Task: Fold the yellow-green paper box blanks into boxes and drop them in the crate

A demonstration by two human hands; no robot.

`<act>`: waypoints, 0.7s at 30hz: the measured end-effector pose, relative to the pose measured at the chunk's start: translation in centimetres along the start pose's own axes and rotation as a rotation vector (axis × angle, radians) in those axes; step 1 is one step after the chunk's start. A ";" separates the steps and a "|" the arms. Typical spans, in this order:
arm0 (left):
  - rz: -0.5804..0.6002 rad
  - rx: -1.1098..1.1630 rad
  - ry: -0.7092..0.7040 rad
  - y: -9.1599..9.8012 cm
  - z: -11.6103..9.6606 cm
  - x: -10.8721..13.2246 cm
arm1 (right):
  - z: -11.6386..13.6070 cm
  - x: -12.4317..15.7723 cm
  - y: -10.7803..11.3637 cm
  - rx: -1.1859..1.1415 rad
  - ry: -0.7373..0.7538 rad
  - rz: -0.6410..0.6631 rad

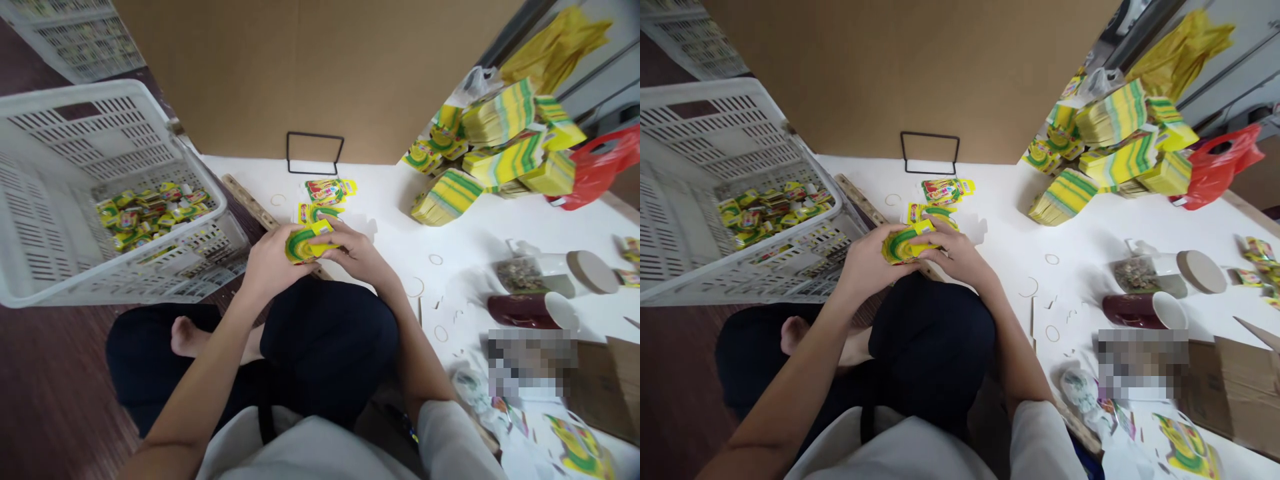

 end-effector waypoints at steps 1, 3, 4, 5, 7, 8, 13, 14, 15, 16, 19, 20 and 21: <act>0.005 -0.015 -0.006 0.1 -0.1 0.0 | 0.1 0.0 0.0 -0.011 0.011 -0.002; -0.003 -0.045 -0.012 0.3 -0.4 -0.1 | 0.2 0.0 0.0 -0.022 0.012 -0.009; -0.016 -0.059 -0.013 0.4 -0.5 -0.1 | 0.3 0.0 0.0 -0.018 0.005 -0.012; -0.028 -0.070 -0.014 0.4 -0.6 -0.1 | 0.3 0.0 0.1 -0.010 -0.004 -0.015; -0.036 -0.080 -0.023 0.4 -0.7 -0.2 | 0.5 -0.1 0.2 0.010 -0.014 -0.020; -0.028 -0.076 -0.029 0.4 -0.7 -0.3 | 0.5 -0.1 0.3 0.017 -0.015 -0.022; 0.001 -0.050 -0.048 0.2 -0.5 -0.5 | 0.7 -0.1 0.2 0.006 -0.001 -0.001; -0.016 -0.058 -0.046 0.3 -0.6 -0.5 | 0.7 -0.1 0.2 0.001 0.001 -0.011; -0.037 -0.072 -0.042 0.3 -0.7 -0.4 | 0.6 0.0 0.2 -0.001 0.000 -0.028; -0.056 -0.087 -0.039 0.2 -1.0 -0.2 | 0.5 0.0 0.1 -0.001 -0.007 -0.044; -0.074 -0.117 -0.024 -0.6 -1.5 0.3 | 0.1 0.0 -0.5 0.016 -0.029 -0.025; -0.067 -0.107 -0.019 -0.8 -1.5 0.4 | 0.1 0.1 -0.8 0.018 -0.029 -0.002; -0.058 -0.085 -0.017 -1.0 -1.3 0.4 | 0.1 0.1 -1.0 0.008 -0.027 0.014</act>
Point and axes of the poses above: each hand's wrist, its own x-axis away from the middle knuckle, its own y-axis out of the back of the hand, z = x × y, the point moved 5 cm from there along -x, towards the middle knuckle, and after that the axes turned 1 degree about -z, right-handed, at the moved point
